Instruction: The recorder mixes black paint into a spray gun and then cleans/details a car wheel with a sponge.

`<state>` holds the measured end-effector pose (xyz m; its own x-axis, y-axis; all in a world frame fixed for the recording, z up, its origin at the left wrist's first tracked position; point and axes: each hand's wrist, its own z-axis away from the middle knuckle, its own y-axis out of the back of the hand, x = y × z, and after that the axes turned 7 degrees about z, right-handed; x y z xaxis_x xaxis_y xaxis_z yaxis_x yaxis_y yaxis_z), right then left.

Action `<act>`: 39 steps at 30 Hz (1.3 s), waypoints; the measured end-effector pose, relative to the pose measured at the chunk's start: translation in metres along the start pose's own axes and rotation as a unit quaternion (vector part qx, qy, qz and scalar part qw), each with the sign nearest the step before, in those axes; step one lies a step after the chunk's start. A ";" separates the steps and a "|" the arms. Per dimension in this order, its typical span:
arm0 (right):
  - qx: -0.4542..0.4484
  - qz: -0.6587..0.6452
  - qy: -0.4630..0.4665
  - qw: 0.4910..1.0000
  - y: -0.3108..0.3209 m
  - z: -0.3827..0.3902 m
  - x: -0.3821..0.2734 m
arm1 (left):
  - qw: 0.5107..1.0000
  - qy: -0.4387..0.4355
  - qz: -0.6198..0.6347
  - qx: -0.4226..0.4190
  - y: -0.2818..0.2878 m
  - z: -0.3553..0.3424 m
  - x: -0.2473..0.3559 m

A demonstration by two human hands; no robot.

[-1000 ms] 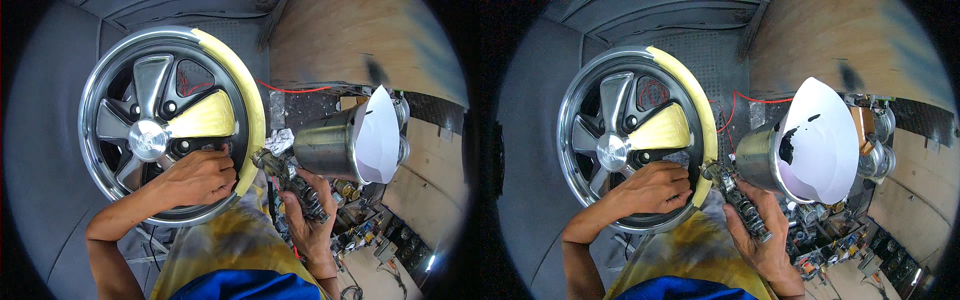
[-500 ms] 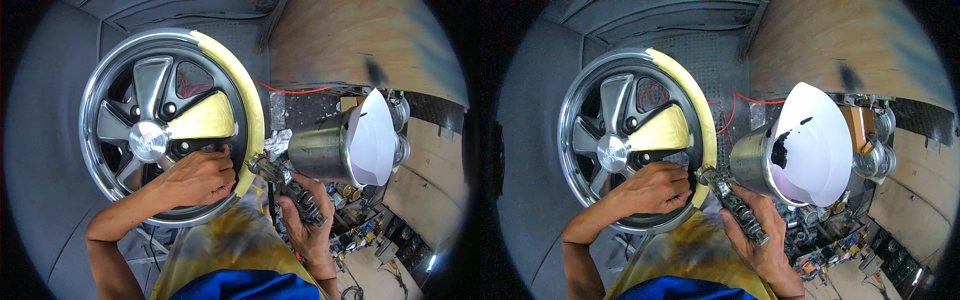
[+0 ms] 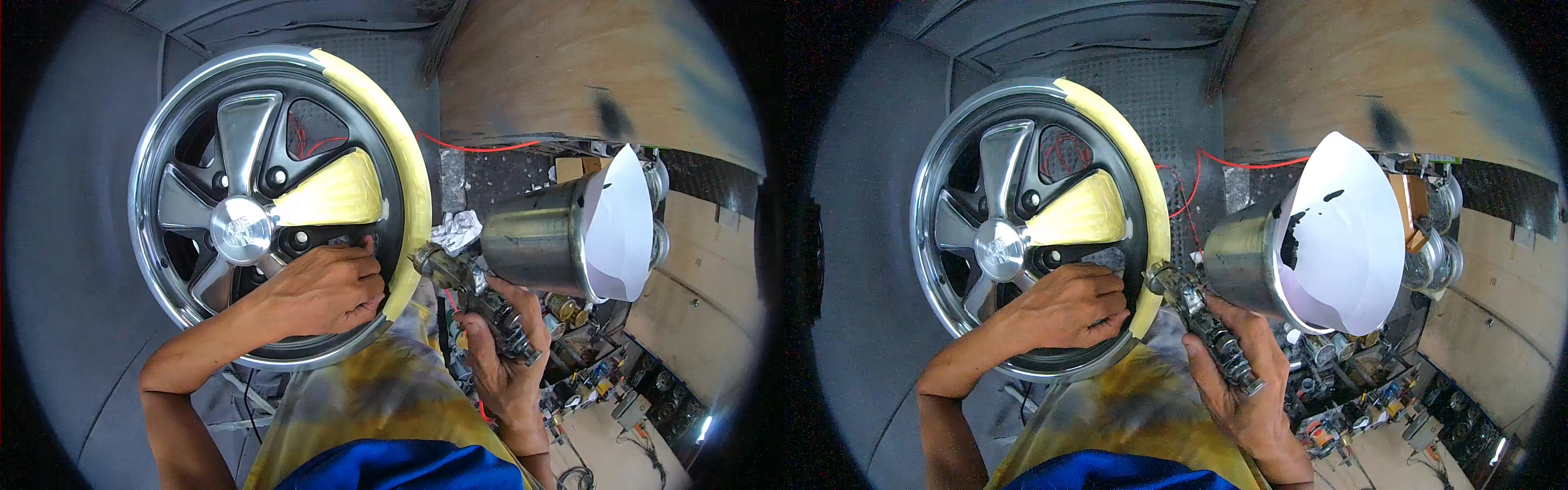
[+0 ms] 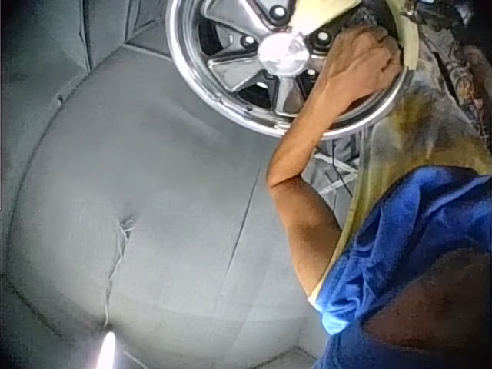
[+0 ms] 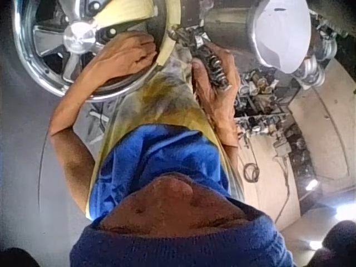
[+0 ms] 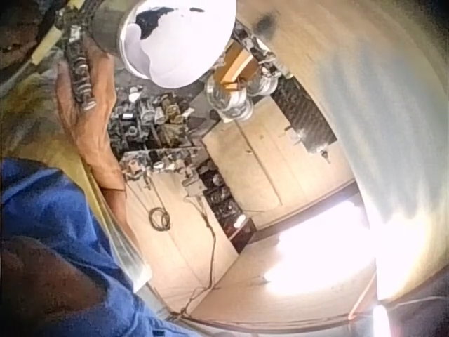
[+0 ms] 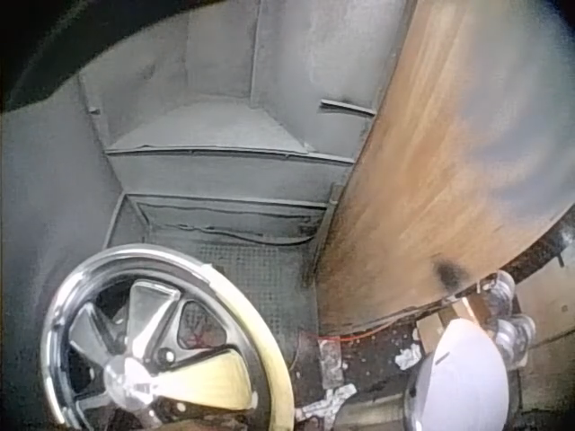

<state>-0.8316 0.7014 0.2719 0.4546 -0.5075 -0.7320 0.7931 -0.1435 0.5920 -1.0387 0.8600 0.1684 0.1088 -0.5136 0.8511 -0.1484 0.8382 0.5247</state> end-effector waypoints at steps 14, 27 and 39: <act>0.008 0.019 0.023 1.000 0.002 -0.002 -0.002 | 1.000 -0.004 0.002 0.004 0.003 -0.002 0.002; -0.023 0.015 0.011 1.000 0.002 -0.001 -0.003 | 1.000 0.008 0.006 -0.015 0.004 -0.001 0.000; -0.012 0.002 0.003 1.000 0.001 -0.002 -0.003 | 1.000 0.008 0.008 -0.004 0.003 -0.001 0.003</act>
<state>-0.8309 0.7046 0.2739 0.4600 -0.5020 -0.7324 0.8008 -0.1217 0.5864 -1.0381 0.8612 0.1728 0.1224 -0.4968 0.8592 -0.1423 0.8480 0.5106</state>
